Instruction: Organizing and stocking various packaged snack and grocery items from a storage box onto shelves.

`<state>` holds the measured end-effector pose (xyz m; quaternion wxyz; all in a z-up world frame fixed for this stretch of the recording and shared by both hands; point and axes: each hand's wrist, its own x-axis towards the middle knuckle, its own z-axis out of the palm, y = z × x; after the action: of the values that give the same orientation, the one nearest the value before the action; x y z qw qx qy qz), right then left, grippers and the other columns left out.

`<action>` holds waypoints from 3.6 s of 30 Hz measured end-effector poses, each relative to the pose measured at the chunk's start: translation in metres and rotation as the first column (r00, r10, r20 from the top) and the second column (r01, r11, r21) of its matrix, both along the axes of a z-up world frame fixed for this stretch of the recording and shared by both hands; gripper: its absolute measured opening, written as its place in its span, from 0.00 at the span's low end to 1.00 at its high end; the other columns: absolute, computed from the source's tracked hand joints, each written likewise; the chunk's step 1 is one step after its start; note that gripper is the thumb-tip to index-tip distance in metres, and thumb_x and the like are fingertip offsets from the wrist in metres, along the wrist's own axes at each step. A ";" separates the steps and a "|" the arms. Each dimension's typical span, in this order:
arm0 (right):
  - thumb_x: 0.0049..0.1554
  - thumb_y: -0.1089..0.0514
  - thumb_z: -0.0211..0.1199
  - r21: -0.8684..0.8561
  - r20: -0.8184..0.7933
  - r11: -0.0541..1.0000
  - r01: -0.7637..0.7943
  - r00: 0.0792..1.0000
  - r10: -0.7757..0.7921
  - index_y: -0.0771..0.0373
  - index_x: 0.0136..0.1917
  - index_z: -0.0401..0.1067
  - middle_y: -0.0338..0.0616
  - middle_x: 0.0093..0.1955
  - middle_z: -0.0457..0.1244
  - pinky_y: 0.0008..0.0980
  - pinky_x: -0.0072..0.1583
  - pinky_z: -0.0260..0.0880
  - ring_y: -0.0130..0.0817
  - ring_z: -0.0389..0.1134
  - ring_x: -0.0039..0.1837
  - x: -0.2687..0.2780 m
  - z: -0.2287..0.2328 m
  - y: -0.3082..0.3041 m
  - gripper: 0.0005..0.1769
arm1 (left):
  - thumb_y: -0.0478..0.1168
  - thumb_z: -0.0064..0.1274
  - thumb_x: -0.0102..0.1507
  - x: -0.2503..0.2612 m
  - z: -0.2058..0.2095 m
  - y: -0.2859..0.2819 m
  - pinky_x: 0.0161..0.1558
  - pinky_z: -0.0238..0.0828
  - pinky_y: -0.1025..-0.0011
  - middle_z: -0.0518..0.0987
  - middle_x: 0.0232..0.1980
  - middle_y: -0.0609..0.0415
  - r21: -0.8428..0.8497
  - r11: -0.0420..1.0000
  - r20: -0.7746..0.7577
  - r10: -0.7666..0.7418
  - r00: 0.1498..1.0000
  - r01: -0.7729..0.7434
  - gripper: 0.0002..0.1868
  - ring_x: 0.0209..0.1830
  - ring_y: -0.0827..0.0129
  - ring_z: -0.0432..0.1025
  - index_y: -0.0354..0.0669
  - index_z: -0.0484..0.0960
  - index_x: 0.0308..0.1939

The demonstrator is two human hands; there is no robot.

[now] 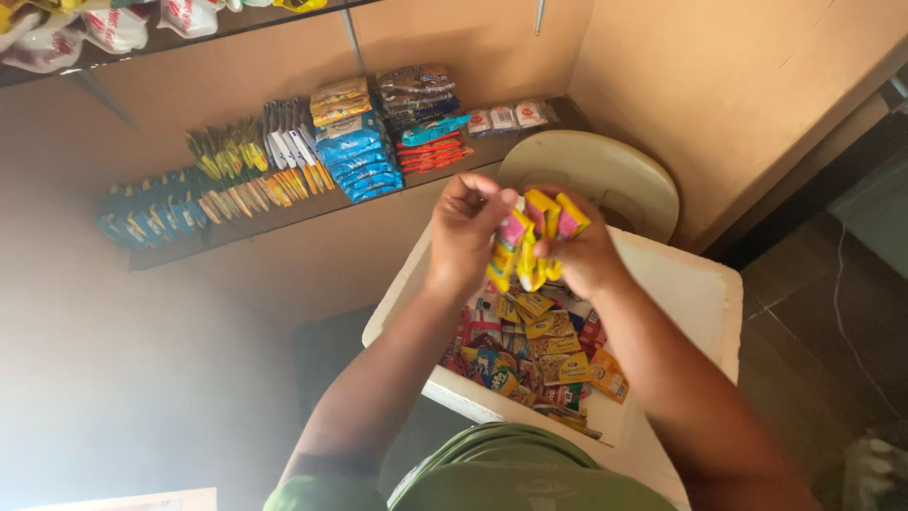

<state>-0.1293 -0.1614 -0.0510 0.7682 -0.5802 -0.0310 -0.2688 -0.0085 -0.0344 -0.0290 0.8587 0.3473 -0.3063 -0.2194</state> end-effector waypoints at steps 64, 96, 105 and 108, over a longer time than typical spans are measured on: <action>0.44 0.68 0.78 -0.729 0.166 0.657 0.191 0.981 -0.102 0.62 0.82 0.56 0.49 0.74 0.62 0.38 0.76 0.54 0.38 0.59 0.78 0.248 0.155 -0.088 0.56 | 0.49 0.66 0.51 0.244 0.197 0.032 0.56 0.71 0.54 0.82 0.54 0.51 0.006 0.706 0.998 -0.048 -0.040 -0.708 0.39 0.53 0.51 0.72 0.46 0.74 0.65; 0.66 0.43 0.57 -0.785 0.082 0.592 0.186 0.977 -0.199 0.57 0.75 0.65 0.48 0.74 0.63 0.37 0.72 0.57 0.39 0.60 0.75 0.388 0.144 -0.159 0.29 | 0.41 0.55 0.61 0.331 0.186 -0.064 0.74 0.31 0.37 0.84 0.45 0.53 -0.343 0.387 0.737 -0.455 -0.500 -0.856 0.10 0.66 0.52 0.66 0.50 0.87 0.45; 0.68 0.41 0.53 -0.786 -0.113 0.613 0.082 0.956 -0.272 0.63 0.67 0.73 0.44 0.58 0.71 0.32 0.62 0.67 0.31 0.69 0.60 0.404 0.149 -0.164 0.27 | 0.40 0.52 0.61 0.340 0.176 -0.071 0.74 0.32 0.42 0.84 0.36 0.55 -0.390 0.333 0.725 -0.464 -0.510 -0.858 0.10 0.56 0.58 0.73 0.51 0.89 0.39; 0.57 0.43 0.66 -0.867 -0.146 0.497 -0.009 0.961 -0.237 0.60 0.76 0.62 0.45 0.61 0.69 0.35 0.59 0.68 0.37 0.67 0.58 0.389 0.165 -0.153 0.39 | 0.41 0.51 0.62 0.327 0.186 -0.066 0.74 0.28 0.41 0.85 0.37 0.55 -0.287 0.288 0.741 -0.537 -0.402 -0.914 0.11 0.55 0.58 0.73 0.52 0.90 0.39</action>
<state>0.2601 -0.3141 0.1143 0.3556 -0.9138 -0.0265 -0.1942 0.3186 -0.1004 0.1569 -0.0935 0.7781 -0.5030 0.3644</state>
